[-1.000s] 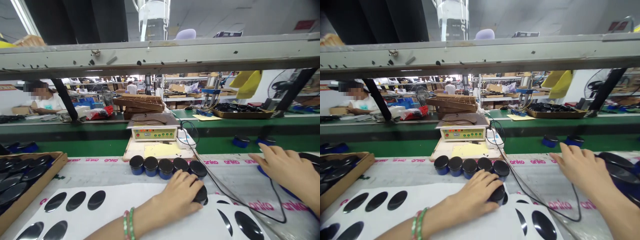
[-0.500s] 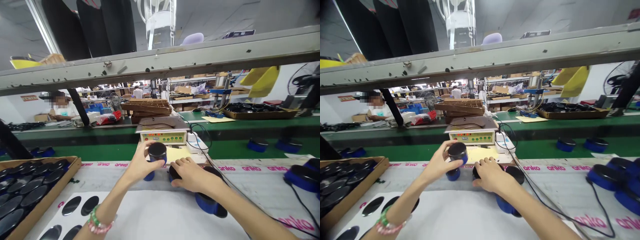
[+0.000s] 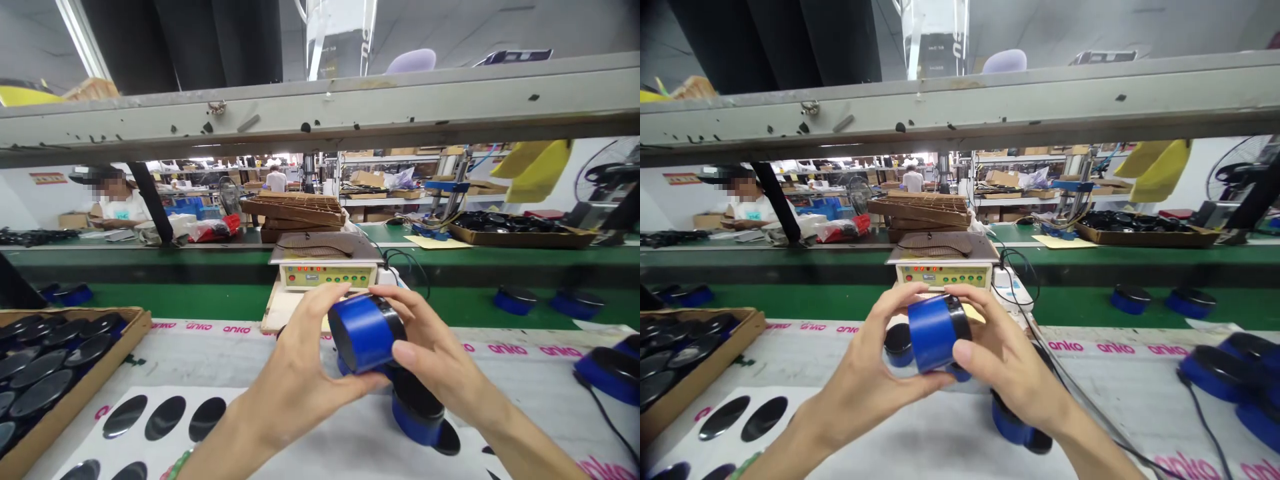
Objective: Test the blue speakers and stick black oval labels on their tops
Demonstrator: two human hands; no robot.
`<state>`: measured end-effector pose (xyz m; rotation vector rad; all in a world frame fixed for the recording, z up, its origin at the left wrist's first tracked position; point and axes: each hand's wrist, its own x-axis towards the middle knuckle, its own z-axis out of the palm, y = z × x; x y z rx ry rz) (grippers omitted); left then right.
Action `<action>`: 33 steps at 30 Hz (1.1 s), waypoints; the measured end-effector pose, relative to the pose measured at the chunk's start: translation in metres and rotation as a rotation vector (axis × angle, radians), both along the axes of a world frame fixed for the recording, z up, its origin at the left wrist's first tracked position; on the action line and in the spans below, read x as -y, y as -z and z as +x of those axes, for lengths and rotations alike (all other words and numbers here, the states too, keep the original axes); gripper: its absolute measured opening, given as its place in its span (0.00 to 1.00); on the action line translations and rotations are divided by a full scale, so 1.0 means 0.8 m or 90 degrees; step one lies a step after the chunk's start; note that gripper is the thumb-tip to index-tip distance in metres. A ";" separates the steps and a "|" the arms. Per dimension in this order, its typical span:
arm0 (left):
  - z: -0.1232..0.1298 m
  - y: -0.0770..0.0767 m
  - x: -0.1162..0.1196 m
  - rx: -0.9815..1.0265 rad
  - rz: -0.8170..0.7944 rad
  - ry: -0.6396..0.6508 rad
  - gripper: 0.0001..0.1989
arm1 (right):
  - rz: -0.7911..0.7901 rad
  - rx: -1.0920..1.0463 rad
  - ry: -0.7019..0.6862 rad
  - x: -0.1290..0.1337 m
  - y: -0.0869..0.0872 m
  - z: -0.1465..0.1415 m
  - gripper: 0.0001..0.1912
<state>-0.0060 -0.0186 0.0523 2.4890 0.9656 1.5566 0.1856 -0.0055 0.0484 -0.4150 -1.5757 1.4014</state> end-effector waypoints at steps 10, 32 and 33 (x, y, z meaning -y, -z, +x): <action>0.006 -0.014 0.012 -0.016 0.109 -0.006 0.35 | -0.366 -0.302 -0.100 0.000 0.009 -0.027 0.10; 0.015 0.020 0.004 -0.095 -0.133 -0.003 0.39 | 0.406 0.342 0.317 0.003 0.002 0.001 0.15; 0.018 0.024 0.004 -0.096 -0.137 -0.013 0.41 | 0.442 0.368 0.323 0.006 0.001 -0.003 0.15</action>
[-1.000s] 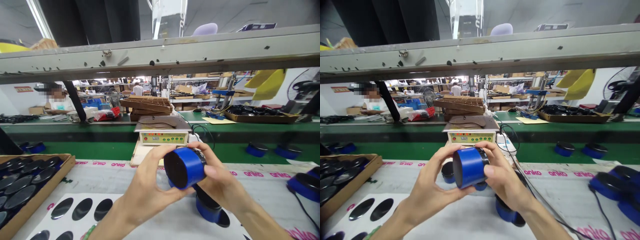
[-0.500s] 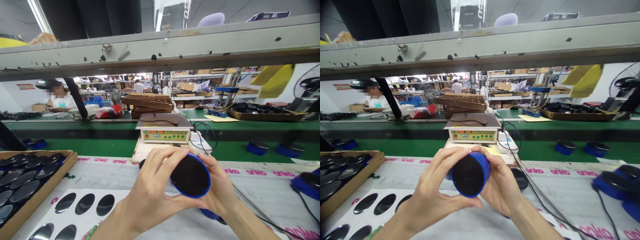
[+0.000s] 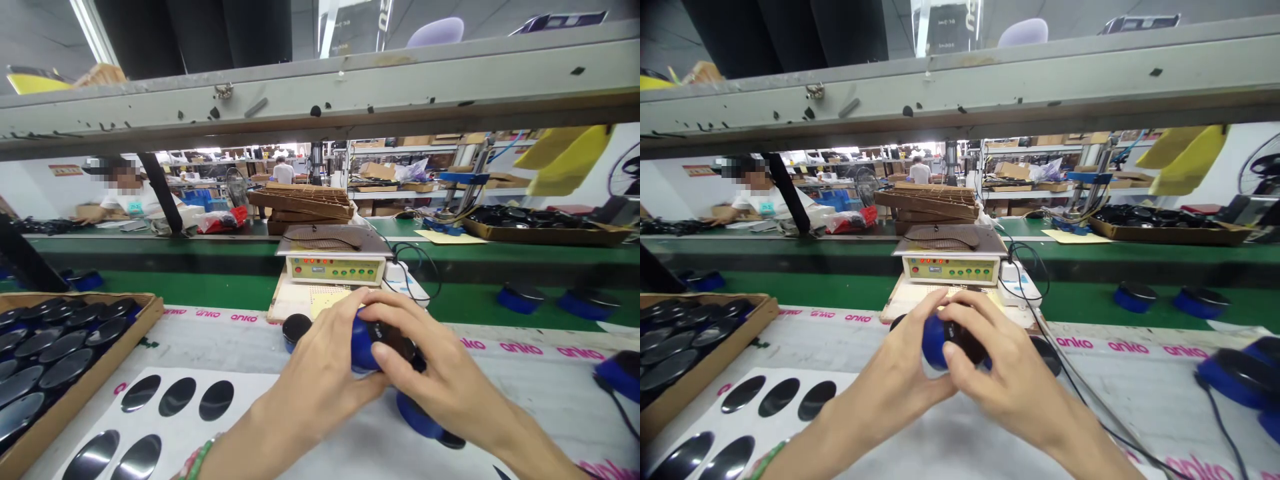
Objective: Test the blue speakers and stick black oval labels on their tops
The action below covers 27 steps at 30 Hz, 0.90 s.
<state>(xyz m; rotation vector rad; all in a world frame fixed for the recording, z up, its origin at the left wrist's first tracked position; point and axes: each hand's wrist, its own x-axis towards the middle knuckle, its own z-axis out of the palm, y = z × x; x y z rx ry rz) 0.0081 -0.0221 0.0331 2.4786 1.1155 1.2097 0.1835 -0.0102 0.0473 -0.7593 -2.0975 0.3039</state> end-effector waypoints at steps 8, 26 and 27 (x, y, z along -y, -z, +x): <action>-0.026 -0.026 -0.012 -0.107 -0.038 -0.182 0.36 | -0.091 0.147 0.035 -0.024 0.019 -0.007 0.28; -0.126 0.081 -0.050 0.034 -0.167 -0.266 0.32 | -0.140 0.406 0.085 -0.051 0.066 -0.008 0.27; -0.111 0.082 -0.058 0.043 -0.183 -0.238 0.32 | -0.142 0.398 0.084 -0.052 0.070 -0.010 0.27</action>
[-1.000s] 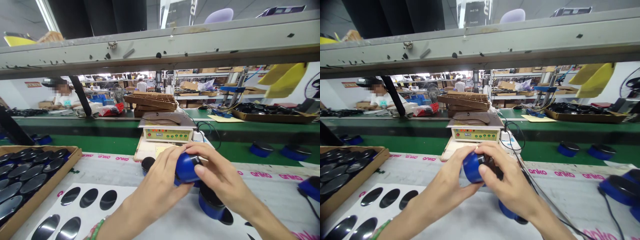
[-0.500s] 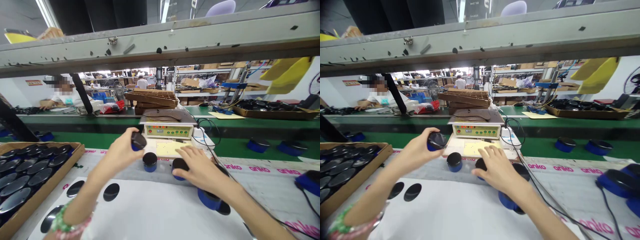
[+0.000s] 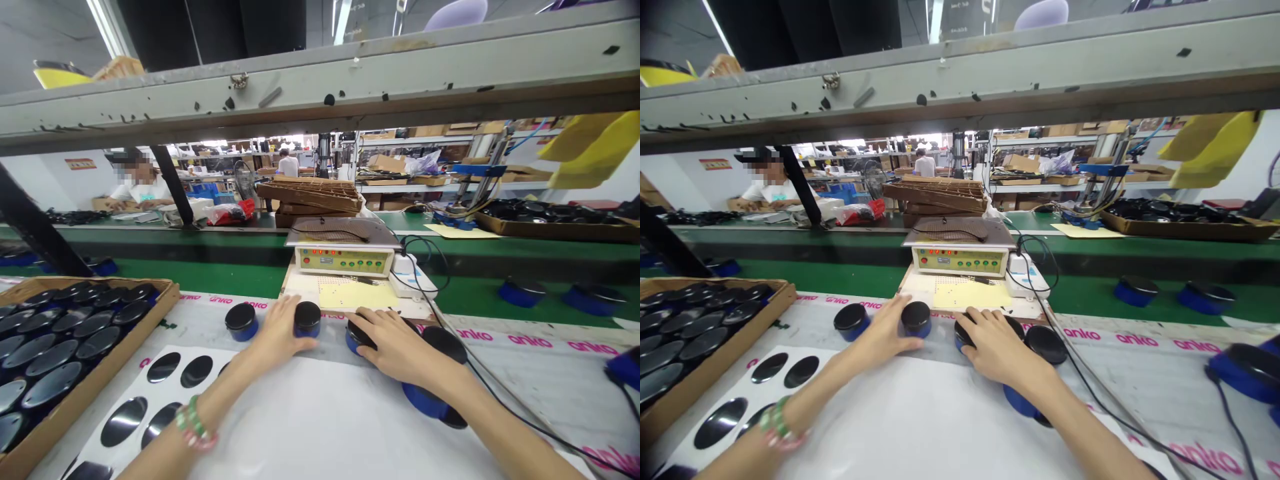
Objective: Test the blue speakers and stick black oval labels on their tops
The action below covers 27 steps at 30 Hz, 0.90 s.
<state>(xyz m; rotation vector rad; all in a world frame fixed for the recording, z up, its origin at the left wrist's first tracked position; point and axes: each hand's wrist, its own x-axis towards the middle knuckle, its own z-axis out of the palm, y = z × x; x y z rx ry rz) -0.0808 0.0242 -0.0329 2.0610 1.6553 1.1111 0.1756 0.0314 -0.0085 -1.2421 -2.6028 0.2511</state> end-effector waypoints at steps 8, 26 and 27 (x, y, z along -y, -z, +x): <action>0.077 -0.067 0.033 0.109 -0.018 0.157 0.39 | -0.046 -0.310 -0.091 0.028 -0.043 -0.001 0.30; 0.102 -0.097 0.069 0.152 0.192 0.207 0.37 | -0.460 -0.880 -0.124 0.026 -0.056 0.006 0.14; 0.102 -0.098 0.071 0.147 0.214 0.207 0.38 | -0.481 -0.899 -0.120 0.027 -0.056 0.005 0.14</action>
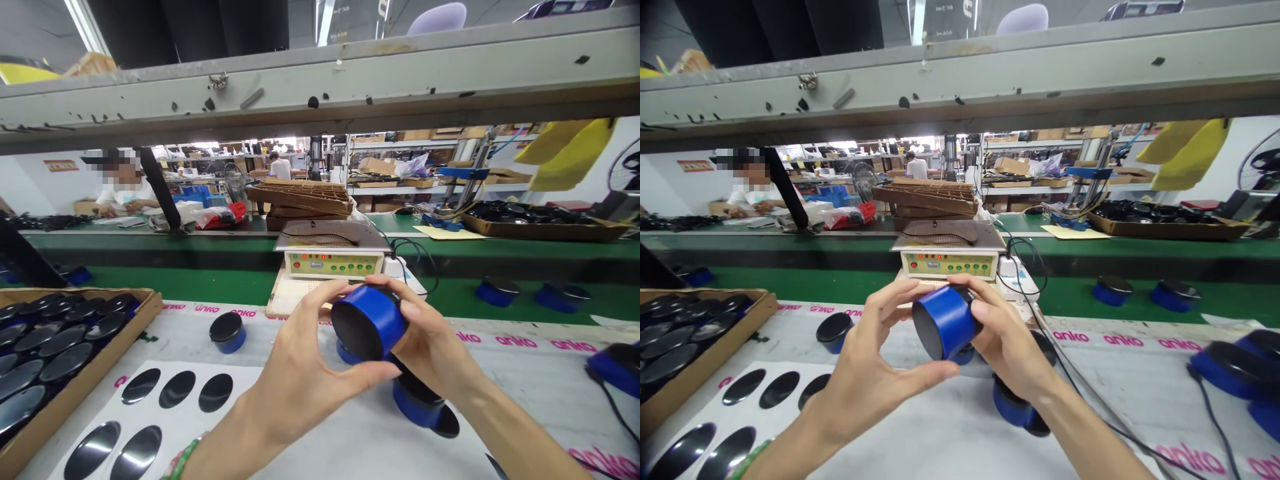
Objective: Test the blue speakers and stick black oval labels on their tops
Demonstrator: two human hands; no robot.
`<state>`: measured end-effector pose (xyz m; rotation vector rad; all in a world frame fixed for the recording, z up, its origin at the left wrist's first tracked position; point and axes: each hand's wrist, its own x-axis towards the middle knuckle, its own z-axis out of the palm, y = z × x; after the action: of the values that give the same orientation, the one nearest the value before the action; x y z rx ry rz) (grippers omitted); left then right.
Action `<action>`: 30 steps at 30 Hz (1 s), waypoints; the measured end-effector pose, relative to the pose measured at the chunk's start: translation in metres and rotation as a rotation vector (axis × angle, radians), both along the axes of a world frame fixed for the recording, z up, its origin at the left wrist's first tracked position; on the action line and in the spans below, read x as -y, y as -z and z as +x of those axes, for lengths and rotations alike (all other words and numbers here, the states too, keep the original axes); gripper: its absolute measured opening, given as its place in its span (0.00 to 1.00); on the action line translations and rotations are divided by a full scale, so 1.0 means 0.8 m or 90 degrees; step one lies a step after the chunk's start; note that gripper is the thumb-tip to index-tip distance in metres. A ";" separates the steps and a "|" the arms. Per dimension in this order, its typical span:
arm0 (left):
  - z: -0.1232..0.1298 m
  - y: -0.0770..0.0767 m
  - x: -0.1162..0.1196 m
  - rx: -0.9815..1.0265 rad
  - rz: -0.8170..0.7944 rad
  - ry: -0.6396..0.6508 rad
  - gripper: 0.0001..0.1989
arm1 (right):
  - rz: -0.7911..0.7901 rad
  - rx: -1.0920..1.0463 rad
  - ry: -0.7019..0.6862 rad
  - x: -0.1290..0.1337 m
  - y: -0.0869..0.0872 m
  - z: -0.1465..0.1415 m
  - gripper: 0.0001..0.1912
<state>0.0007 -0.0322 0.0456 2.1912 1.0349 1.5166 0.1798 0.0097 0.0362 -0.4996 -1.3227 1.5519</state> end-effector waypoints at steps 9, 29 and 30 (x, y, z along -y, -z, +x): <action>0.000 -0.002 0.000 -0.060 0.146 0.002 0.37 | -0.178 -0.095 0.011 0.007 0.000 -0.011 0.16; -0.002 0.015 -0.013 -0.353 -0.093 -0.138 0.39 | 0.365 0.514 0.063 0.012 0.009 -0.015 0.28; -0.008 0.015 -0.018 -0.385 -0.146 -0.146 0.38 | 0.395 0.582 0.070 0.014 0.003 -0.010 0.31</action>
<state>-0.0058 -0.0179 0.0337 2.4754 1.5920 0.7441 0.1716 -0.0012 0.0337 -0.9005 -2.3016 0.7198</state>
